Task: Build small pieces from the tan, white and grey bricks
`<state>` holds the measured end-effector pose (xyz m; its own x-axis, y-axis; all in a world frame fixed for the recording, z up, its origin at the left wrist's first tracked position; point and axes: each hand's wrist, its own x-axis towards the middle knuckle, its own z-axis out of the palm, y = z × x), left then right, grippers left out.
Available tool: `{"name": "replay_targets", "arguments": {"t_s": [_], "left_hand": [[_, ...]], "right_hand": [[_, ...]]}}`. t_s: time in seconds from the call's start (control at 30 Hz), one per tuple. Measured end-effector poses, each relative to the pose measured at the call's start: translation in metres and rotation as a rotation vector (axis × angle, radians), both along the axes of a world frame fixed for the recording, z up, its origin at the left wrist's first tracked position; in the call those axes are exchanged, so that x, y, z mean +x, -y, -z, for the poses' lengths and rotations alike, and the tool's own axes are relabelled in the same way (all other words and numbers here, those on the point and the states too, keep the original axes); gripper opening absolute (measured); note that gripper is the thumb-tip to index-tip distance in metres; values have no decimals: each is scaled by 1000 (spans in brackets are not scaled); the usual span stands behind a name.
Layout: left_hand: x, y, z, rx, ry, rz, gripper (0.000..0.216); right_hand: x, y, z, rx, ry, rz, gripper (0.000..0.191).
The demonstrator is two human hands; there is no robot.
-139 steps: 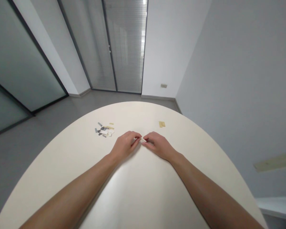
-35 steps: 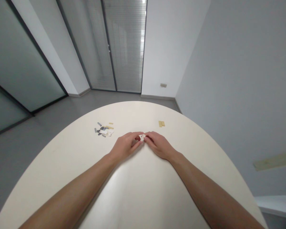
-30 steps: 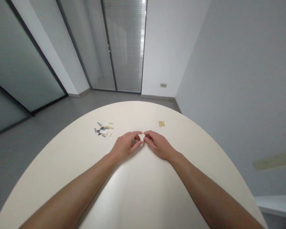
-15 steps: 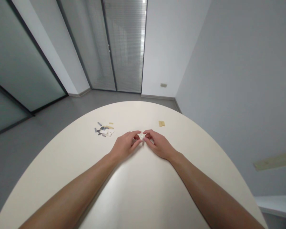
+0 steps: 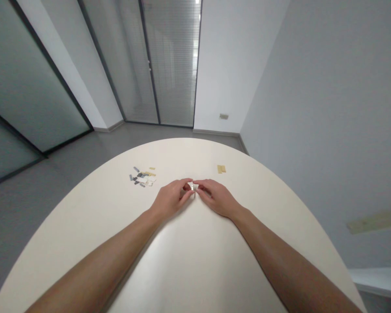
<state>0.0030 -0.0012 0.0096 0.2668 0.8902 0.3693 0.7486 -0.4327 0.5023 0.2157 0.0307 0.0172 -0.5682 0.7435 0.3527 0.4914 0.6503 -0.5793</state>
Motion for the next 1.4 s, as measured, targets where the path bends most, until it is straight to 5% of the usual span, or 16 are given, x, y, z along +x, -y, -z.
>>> {"name": "replay_targets", "arguments": {"t_s": [0.6,1.4], "left_hand": [[1,1,-2,-10,4,-27,33],[1,0,0,36,3,-82,34]], "right_hand": [[-1,1,0,22,-9,-8,20],[0,3,-4,34,-45,-96,36]]}}
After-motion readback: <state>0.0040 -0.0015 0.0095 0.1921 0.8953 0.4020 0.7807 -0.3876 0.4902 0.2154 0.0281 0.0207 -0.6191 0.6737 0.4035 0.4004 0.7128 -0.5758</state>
